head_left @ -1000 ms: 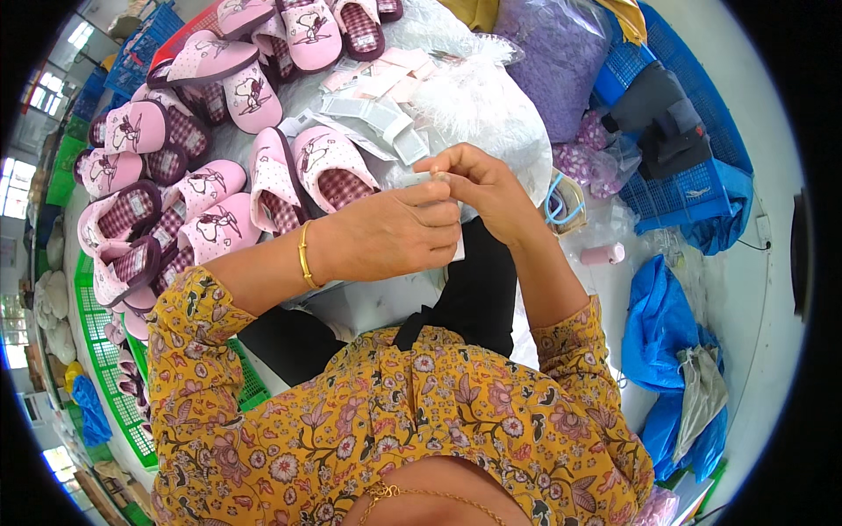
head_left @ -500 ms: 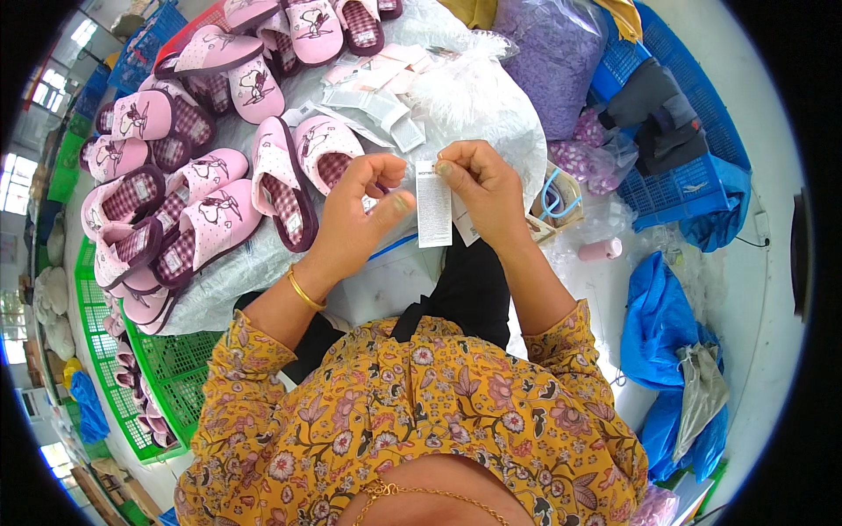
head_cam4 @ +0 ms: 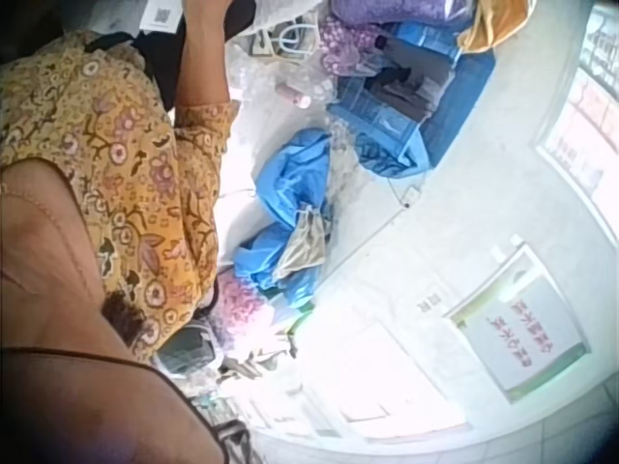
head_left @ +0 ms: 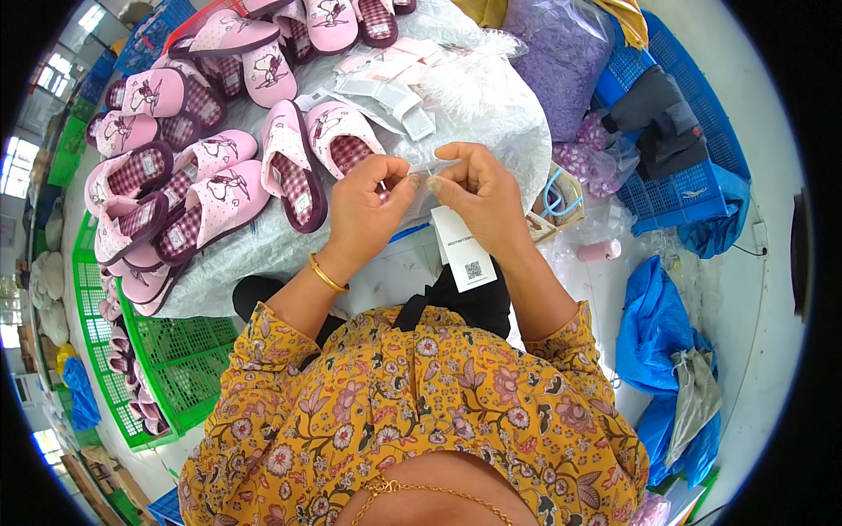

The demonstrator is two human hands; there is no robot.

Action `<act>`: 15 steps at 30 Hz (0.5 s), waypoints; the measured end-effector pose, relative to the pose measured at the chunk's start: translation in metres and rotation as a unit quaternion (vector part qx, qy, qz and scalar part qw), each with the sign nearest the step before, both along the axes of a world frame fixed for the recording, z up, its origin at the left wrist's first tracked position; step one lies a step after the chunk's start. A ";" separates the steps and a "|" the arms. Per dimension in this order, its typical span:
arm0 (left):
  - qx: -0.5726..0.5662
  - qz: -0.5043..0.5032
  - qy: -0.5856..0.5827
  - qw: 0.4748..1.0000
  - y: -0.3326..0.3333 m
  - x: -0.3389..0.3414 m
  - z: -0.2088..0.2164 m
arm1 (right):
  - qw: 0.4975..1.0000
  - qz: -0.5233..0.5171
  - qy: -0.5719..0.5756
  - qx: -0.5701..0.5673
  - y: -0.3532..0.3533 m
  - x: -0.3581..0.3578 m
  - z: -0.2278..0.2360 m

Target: The person sits on the floor and repeatedly picks up pairs of pink slippers, attaches small paper tags to them, and places them into a red basket. The process is repeated for multiple pairs throughout the clip.

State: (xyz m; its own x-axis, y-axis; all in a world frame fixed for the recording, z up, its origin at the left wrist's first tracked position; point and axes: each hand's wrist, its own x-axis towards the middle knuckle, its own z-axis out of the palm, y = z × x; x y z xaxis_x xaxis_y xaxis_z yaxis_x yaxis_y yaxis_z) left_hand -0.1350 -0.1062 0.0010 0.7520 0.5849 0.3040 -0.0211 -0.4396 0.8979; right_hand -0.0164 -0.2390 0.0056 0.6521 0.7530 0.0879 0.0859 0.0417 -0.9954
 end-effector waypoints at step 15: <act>0.082 -0.020 -0.004 0.996 0.000 -0.005 0.002 | 0.997 0.026 0.066 -0.015 0.001 -0.001 0.000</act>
